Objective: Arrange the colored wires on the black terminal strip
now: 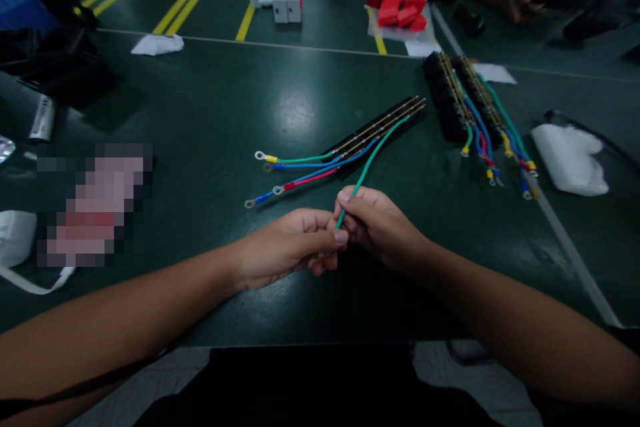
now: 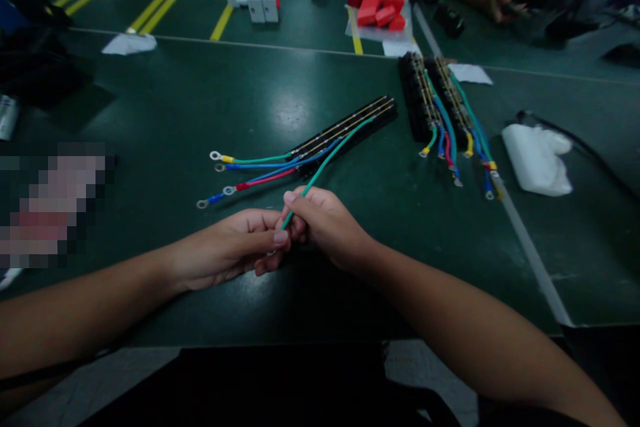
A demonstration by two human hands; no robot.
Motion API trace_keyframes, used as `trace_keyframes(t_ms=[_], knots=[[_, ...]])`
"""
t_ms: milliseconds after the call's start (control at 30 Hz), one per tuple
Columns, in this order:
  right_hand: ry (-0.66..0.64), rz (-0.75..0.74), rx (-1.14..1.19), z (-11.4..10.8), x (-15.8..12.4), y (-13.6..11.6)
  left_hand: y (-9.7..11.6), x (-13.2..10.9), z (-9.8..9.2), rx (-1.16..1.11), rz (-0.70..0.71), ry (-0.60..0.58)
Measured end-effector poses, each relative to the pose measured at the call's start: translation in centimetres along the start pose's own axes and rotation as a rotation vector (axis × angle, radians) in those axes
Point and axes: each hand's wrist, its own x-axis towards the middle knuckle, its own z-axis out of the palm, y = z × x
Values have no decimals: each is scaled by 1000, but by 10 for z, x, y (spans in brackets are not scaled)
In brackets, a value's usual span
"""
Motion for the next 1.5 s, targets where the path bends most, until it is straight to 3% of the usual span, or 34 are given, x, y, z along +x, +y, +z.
trace_keyframes(t_ms=[1267, 1500], knots=[[-29, -20, -42, 0, 0, -1, -4, 1, 1, -23, 63, 30], [27, -13, -34, 0, 0, 0, -3, 1, 4, -30, 74, 136]])
